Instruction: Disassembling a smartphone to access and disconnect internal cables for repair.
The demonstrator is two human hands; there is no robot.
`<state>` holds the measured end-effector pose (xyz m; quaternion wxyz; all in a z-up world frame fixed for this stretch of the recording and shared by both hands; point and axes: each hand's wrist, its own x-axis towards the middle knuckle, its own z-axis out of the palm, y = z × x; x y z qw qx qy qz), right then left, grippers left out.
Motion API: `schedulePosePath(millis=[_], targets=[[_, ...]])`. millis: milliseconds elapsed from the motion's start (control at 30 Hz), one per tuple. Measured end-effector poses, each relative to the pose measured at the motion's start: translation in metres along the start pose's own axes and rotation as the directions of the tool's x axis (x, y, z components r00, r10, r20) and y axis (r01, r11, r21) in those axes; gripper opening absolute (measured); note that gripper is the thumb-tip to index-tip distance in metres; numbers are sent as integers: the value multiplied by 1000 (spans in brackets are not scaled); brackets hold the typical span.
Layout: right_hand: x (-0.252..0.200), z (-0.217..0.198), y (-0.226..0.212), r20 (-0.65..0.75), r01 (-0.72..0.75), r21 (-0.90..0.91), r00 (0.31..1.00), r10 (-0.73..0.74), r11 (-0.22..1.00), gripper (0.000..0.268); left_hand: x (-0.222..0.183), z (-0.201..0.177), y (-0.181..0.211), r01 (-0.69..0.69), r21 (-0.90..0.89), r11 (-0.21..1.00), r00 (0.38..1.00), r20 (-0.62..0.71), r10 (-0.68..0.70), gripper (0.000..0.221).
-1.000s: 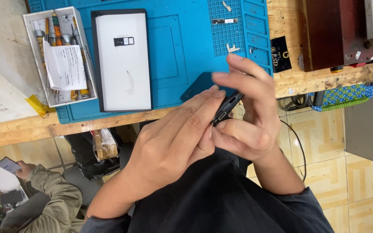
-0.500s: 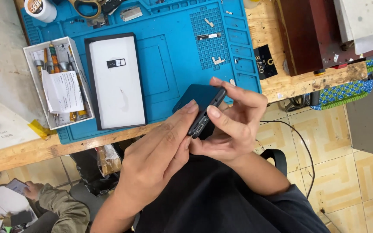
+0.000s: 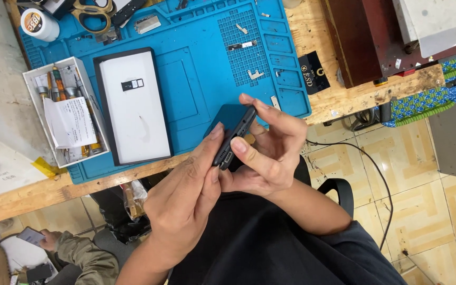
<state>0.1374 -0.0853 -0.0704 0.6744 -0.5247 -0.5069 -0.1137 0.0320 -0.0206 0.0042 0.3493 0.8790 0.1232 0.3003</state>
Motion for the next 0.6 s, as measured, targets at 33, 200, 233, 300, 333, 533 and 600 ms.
schedulePosePath(millis=[33,200,233,300,333,533,600], targets=[[1,0,0,-1,1,1,1000,-1,1000,33,0,1,0,0,1,1000,1000,0,0,26],[0,0,1,13,0,24,1000,-1,1000,28,7,-14,3,49,-27,998,990,132,-45,27],[2,0,1,12,1,32,1000,-1,999,28,14,-22,5,51,-21,998,990,130,-48,27],[4,2,1,15,95,-61,995,-94,994,31,27,-38,9,287,-117,951,933,257,-250,25],[0,4,1,11,92,-51,996,-92,994,31,35,-42,14,291,-107,951,932,256,-256,25],[-8,14,-8,27,-335,302,939,344,892,46,61,-49,25,370,155,916,863,307,-401,23],[-9,15,-9,54,-319,200,948,314,926,47,62,-51,26,476,186,860,795,326,-511,23]])
